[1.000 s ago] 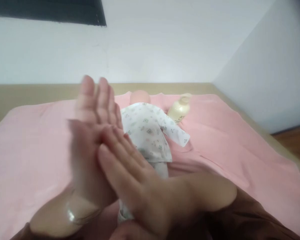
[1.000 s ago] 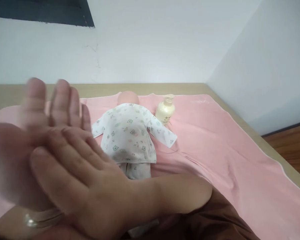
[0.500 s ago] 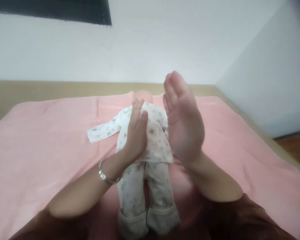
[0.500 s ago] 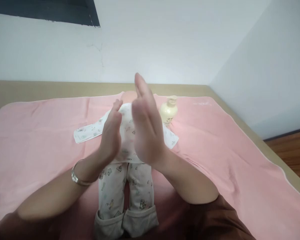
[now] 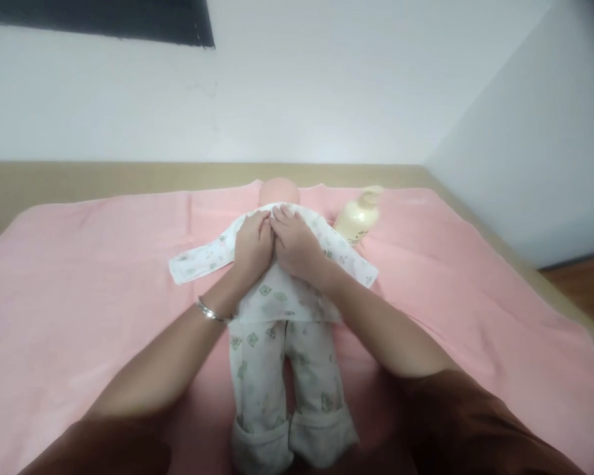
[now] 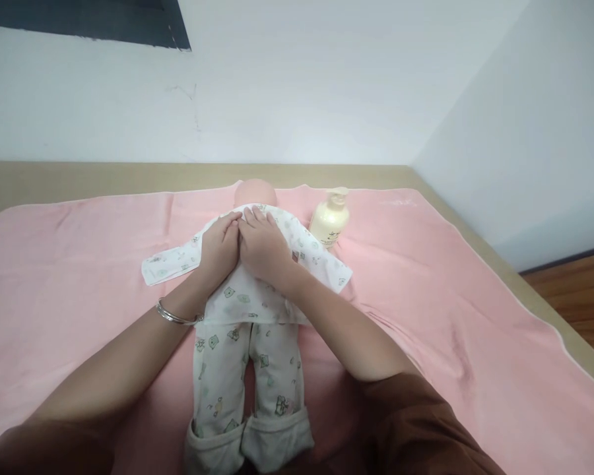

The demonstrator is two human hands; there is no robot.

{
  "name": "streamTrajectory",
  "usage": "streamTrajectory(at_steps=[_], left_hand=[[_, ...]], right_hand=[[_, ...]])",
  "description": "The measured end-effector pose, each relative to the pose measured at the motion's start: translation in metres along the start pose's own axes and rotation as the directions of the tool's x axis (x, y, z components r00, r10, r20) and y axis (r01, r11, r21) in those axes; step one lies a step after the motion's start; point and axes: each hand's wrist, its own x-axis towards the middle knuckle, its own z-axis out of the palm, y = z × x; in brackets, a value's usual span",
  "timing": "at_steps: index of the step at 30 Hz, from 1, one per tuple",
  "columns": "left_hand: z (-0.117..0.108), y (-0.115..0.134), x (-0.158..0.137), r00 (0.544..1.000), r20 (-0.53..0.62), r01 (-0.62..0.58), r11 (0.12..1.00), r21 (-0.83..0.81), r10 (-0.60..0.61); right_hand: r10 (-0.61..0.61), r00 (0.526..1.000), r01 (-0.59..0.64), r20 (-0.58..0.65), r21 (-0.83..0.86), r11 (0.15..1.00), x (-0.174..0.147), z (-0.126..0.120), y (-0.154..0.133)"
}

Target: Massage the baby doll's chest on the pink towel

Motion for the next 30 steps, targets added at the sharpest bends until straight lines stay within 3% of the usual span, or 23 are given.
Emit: streamTrajectory(at_steps=[6,11,14,17,21,26,30], left_hand=[[0.001,-0.007,0.003,0.999,0.037,0.014,0.996,0.087,-0.017],[0.0,-0.016,0.0,0.997,0.068,0.027,0.991,0.13,-0.036],[-0.001,-0.018,-0.002,0.997,0.045,0.056,0.994,0.09,-0.06],[-0.002,-0.018,-0.003,0.999,0.028,0.035,0.998,0.05,-0.037],[-0.001,-0.019,-0.002,1.0,0.017,-0.003,0.999,0.047,0.002],[0.003,-0.025,-0.001,1.0,0.014,-0.008,0.994,0.111,0.007],[0.004,-0.025,-0.002,1.0,0.013,-0.014,0.991,0.131,0.012]], right_hand=[[0.168,0.985,-0.168,-0.032,-0.002,0.986,0.003,-0.003,0.011],[0.265,0.951,-0.266,-0.159,0.015,0.964,-0.004,0.007,0.014],[0.219,0.958,-0.229,-0.186,-0.034,0.973,-0.016,0.012,-0.001],[0.106,0.986,-0.117,-0.125,-0.077,0.99,-0.026,0.013,-0.017],[0.038,0.998,-0.041,-0.058,-0.048,0.998,-0.021,0.008,-0.009],[0.115,0.992,-0.114,-0.057,0.021,0.993,0.004,0.002,0.031],[0.164,0.984,-0.168,-0.074,-0.043,0.985,0.005,0.002,0.031]])
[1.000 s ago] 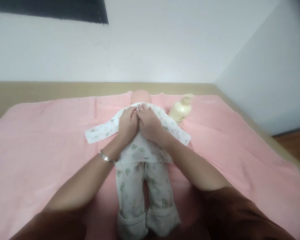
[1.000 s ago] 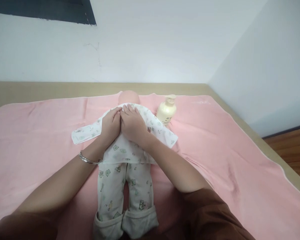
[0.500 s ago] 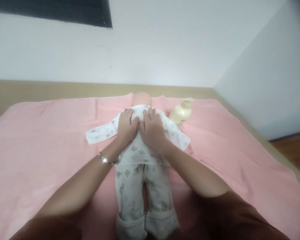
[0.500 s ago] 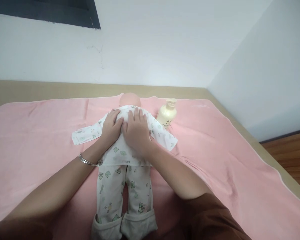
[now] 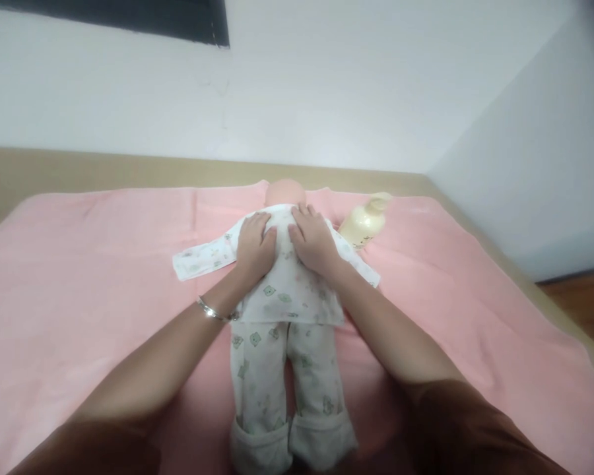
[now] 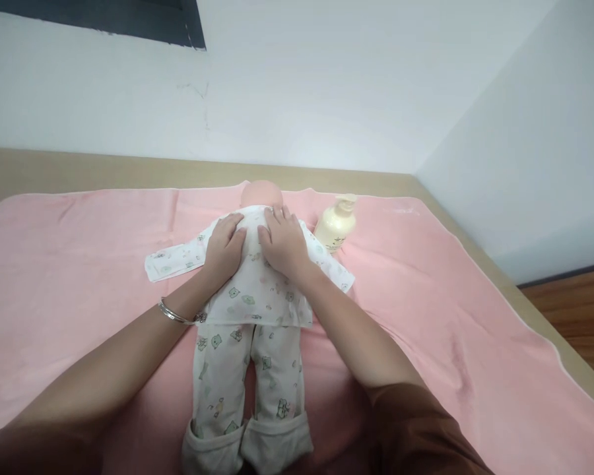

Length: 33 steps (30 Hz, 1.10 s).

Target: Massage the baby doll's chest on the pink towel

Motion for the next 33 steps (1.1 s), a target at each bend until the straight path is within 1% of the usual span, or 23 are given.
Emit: streamTrajectory(at_steps=[3,5,7,10,13,15,18,21,23,25,27,30,33], left_hand=[[-0.002,0.003,-0.001,1.0,-0.005,0.004,1.0,-0.005,-0.004],[-0.004,0.004,-0.001,1.0,-0.005,0.009,1.0,-0.001,-0.009],[-0.005,0.005,-0.001,1.0,0.002,0.006,1.0,0.007,-0.006],[-0.004,0.005,0.0,1.0,0.013,-0.018,0.999,0.031,0.017],[-0.002,0.003,0.0,1.0,0.012,-0.022,0.998,0.064,0.021],[-0.001,0.003,-0.001,1.0,0.009,-0.017,0.998,0.068,0.016],[-0.001,0.003,-0.001,1.0,0.005,-0.017,0.998,0.06,0.017],[-0.002,0.004,-0.002,1.0,0.011,-0.027,0.997,0.073,0.027],[-0.003,0.005,-0.001,0.999,0.02,-0.044,0.994,0.098,0.043],[-0.004,0.006,-0.001,0.997,0.032,-0.068,0.987,0.144,0.064],[-0.005,0.009,-0.001,0.995,0.046,-0.097,0.972,0.215,0.089],[-0.007,0.018,-0.007,0.99,0.065,-0.136,0.943,0.304,0.121],[-0.007,0.032,-0.019,0.986,0.077,-0.166,0.935,0.314,0.15]], right_hand=[[0.01,1.0,-0.012,-0.03,-0.096,0.995,-0.018,0.001,-0.022],[-0.049,0.998,0.045,-0.028,-0.141,0.989,-0.032,0.001,-0.038],[-0.123,0.992,0.12,-0.011,-0.148,0.982,-0.039,0.001,-0.047],[-0.168,0.986,0.168,0.005,-0.081,0.982,-0.031,0.0,-0.038],[-0.123,0.992,0.123,0.01,-0.003,0.992,-0.011,0.0,-0.016],[-0.076,0.997,0.076,0.011,0.01,0.997,-0.003,-0.001,-0.006],[-0.044,0.999,0.044,-0.008,-0.068,0.997,-0.009,-0.004,-0.013],[-0.09,0.995,0.094,0.031,-0.166,0.982,-0.029,-0.008,-0.033],[-0.137,0.987,0.149,0.08,-0.174,0.973,-0.039,-0.01,-0.043],[-0.146,0.986,0.157,0.084,-0.145,0.977,-0.041,-0.008,-0.045],[-0.116,0.992,0.12,0.044,-0.105,0.987,-0.036,-0.005,-0.04],[-0.064,0.998,0.064,-0.008,-0.043,0.997,-0.021,0.0,-0.025],[0.002,1.0,-0.002,0.006,0.007,1.0,-0.007,0.001,-0.01]])
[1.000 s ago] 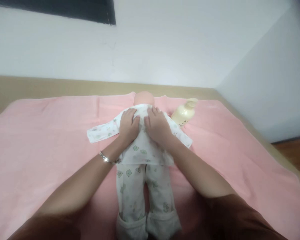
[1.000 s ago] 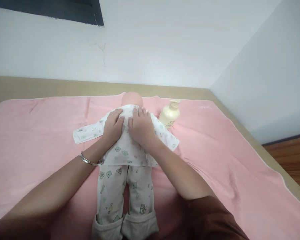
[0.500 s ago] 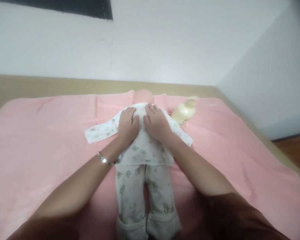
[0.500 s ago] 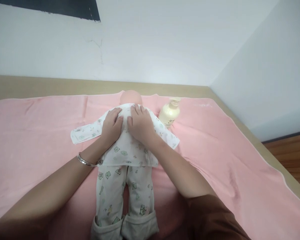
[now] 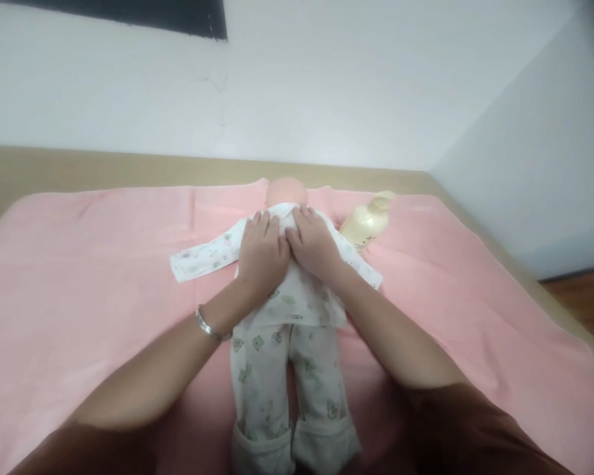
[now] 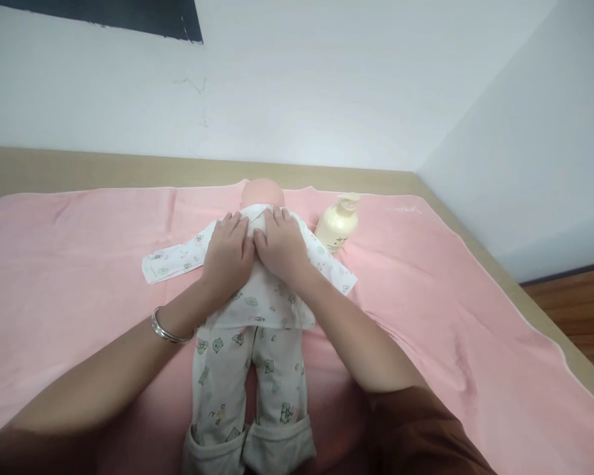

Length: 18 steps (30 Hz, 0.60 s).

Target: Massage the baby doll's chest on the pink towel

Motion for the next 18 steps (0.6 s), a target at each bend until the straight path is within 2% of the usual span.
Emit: streamTrajectory(at_steps=[3,5,8,12,15,18], left_hand=[[-0.003,0.011,-0.008,0.999,0.01,-0.044,0.999,-0.032,0.044],[-0.003,0.011,-0.008,0.999,0.045,-0.021,0.998,-0.065,0.024],[-0.001,-0.001,0.003,0.993,0.106,0.064,0.993,-0.099,-0.053],[-0.001,-0.019,0.02,0.984,0.155,0.099,0.991,-0.09,-0.084],[-0.002,-0.022,0.024,0.984,0.148,0.11,0.992,-0.067,-0.099],[-0.001,-0.017,0.018,0.992,0.115,0.049,0.999,-0.011,-0.047]], right_hand=[[0.034,0.999,-0.034,0.017,-0.008,0.999,0.006,-0.003,0.007],[0.008,1.0,-0.008,0.007,-0.058,0.998,0.004,-0.005,0.006],[-0.036,0.999,0.031,-0.025,-0.178,0.984,-0.007,-0.008,-0.006],[-0.042,0.998,0.023,-0.052,-0.316,0.949,-0.025,-0.012,-0.026],[-0.064,0.997,0.049,-0.041,-0.298,0.953,-0.025,-0.012,-0.026],[-0.059,0.998,0.056,-0.01,-0.186,0.981,-0.01,-0.01,-0.011]])
